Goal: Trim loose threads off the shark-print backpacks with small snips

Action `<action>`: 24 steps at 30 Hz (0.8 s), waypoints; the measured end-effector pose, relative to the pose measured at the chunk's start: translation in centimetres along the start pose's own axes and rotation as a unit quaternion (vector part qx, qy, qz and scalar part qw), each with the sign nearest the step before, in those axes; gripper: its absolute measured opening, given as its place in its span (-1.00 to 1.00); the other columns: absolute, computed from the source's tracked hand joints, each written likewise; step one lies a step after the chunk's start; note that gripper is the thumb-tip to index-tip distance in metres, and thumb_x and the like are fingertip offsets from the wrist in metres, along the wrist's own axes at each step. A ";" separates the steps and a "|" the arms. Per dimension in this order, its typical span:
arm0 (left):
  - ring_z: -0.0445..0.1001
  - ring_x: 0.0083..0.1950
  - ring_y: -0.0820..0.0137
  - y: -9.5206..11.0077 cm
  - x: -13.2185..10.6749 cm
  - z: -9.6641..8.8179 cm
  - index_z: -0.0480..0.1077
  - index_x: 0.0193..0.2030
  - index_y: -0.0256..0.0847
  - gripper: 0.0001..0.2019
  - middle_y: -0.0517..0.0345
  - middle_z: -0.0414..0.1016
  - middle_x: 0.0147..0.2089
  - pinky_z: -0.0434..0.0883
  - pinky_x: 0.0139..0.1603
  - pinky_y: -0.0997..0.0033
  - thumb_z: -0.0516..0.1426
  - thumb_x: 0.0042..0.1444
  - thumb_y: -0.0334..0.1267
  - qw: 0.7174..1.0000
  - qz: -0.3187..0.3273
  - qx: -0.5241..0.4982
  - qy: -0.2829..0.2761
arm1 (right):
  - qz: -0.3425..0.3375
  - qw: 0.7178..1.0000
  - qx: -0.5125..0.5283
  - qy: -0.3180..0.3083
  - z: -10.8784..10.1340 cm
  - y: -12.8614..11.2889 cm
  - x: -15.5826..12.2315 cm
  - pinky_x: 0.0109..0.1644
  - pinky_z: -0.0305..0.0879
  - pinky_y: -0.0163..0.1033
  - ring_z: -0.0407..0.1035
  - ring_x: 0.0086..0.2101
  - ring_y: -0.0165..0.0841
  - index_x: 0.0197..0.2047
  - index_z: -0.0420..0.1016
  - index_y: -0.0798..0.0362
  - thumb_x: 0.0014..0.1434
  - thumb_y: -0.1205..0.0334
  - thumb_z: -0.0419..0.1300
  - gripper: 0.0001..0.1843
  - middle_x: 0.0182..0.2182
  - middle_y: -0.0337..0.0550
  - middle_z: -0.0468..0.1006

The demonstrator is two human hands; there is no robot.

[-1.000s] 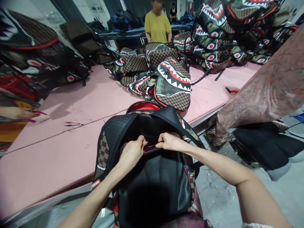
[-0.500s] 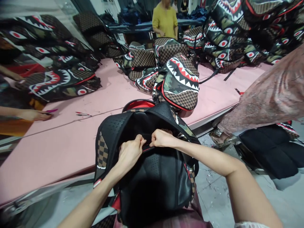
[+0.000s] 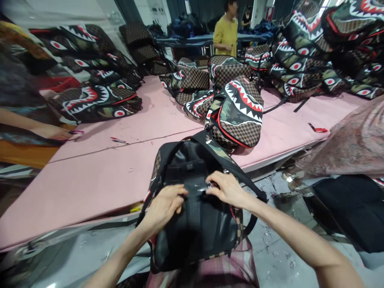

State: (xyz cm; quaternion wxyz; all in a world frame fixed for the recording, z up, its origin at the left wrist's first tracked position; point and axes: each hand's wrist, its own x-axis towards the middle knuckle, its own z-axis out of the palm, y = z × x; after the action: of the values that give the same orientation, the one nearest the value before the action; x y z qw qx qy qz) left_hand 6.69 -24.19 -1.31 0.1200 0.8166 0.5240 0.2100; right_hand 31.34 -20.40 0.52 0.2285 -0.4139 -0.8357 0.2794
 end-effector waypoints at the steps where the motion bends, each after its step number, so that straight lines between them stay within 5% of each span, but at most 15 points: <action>1: 0.28 0.14 0.23 -0.8 -1.0 0.1 0.40 -0.44 -0.16 -0.76 0.08 0.46 -0.04 0.23 0.12 0.13 -0.03 0.15 -0.22 1.000 -0.014 -0.003 -0.007 | 0.000 1.000 -0.008 -0.013 -0.4 0.1 -0.9 -0.24 0.21 -0.31 0.33 -0.33 -0.37 -0.11 0.38 0.03 0.10 0.01 0.17 -0.66 -0.32 -0.17 0.44; 3: 0.19 0.21 0.15 -2.9 -3.3 0.9 0.41 -0.30 -0.16 -0.81 -0.01 0.37 0.09 0.18 0.18 0.04 0.05 0.09 -0.14 0.994 -0.090 0.012 0.055 | 0.038 0.998 -0.033 0.036 -1.2 1.0 -2.7 -0.22 0.25 -0.29 0.35 -0.30 -0.32 -0.01 0.34 0.01 0.03 -0.07 0.21 -0.50 -0.28 -0.13 0.45; 6: 0.08 0.27 0.04 -6.2 -6.8 3.3 0.17 0.11 -0.32 -0.39 -0.27 0.13 0.24 0.12 0.21 -0.03 0.14 -0.04 -0.03 0.962 -0.230 0.015 0.147 | 0.150 0.970 -0.116 0.153 -1.2 4.1 -4.6 -0.19 0.28 -0.21 0.38 -0.20 -0.21 0.11 0.27 0.01 0.02 -0.10 0.20 -0.37 -0.12 -0.03 0.43; 10: 0.28 0.16 0.06 -8.3 -9.2 4.6 0.04 0.20 -0.31 -0.40 -0.25 0.28 0.14 0.29 0.08 0.04 0.01 0.06 -0.05 0.923 -0.374 -0.070 0.058 | 0.252 0.954 -0.137 0.086 1.3 8.4 -5.6 -0.18 0.30 -0.11 0.41 -0.16 -0.07 0.18 0.22 0.00 -0.02 -0.02 0.24 -0.30 -0.07 0.00 0.47; 13: 0.45 -0.03 0.10 -8.2 -7.8 1.6 0.17 0.14 -0.24 -0.49 -0.14 0.47 -0.08 0.36 -0.05 0.12 -0.10 0.13 0.01 0.895 -0.431 -0.093 0.059 | 0.296 0.952 -0.035 0.072 2.3 9.2 -4.5 -0.15 0.30 -0.08 0.44 -0.19 -0.09 0.13 0.29 -0.01 0.00 0.06 0.21 -0.39 -0.23 -0.08 0.56; 17: 0.48 -0.43 0.26 -8.0 -3.7 -3.1 0.32 -0.04 -0.28 -0.44 0.06 0.49 -0.48 0.41 -0.37 0.32 -0.10 0.08 0.17 0.874 -0.427 -0.221 0.077 | 0.296 0.908 0.190 0.230 0.0 7.6 -0.6 -0.04 0.28 -0.14 0.42 -0.14 -0.19 0.06 0.37 0.10 -0.02 0.01 0.22 -0.41 -0.17 -0.08 0.55; 21: 0.40 -0.58 0.38 -8.0 -0.9 -3.0 0.38 -0.14 -0.34 -0.37 0.06 0.46 -0.55 0.31 -0.60 0.48 -0.08 0.03 0.25 0.833 -0.422 -0.350 0.075 | 0.297 0.871 0.300 0.251 -2.2 6.3 2.9 -0.13 0.31 -0.20 0.46 -0.27 -0.22 0.02 0.40 0.16 -0.06 -0.03 0.25 -0.38 -0.36 -0.08 0.58; 24: 0.37 -0.62 0.41 -8.0 -0.1 -1.8 0.39 -0.17 -0.38 -0.33 0.04 0.45 -0.58 0.24 -0.66 0.52 -0.06 -0.01 0.28 0.806 -0.431 -0.398 0.082 | 0.321 0.856 0.335 0.229 -1.8 6.6 3.9 -0.30 0.33 -0.24 0.46 -0.31 -0.22 -0.06 0.45 0.17 -0.08 -0.06 0.26 -0.42 -0.40 -0.07 0.57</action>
State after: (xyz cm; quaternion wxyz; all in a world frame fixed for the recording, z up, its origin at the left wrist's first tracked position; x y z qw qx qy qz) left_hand -0.59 -20.94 -3.07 0.4695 0.3670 0.7005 0.3927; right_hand 34.07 -13.40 -1.87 0.4364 -0.6096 -0.4360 0.4977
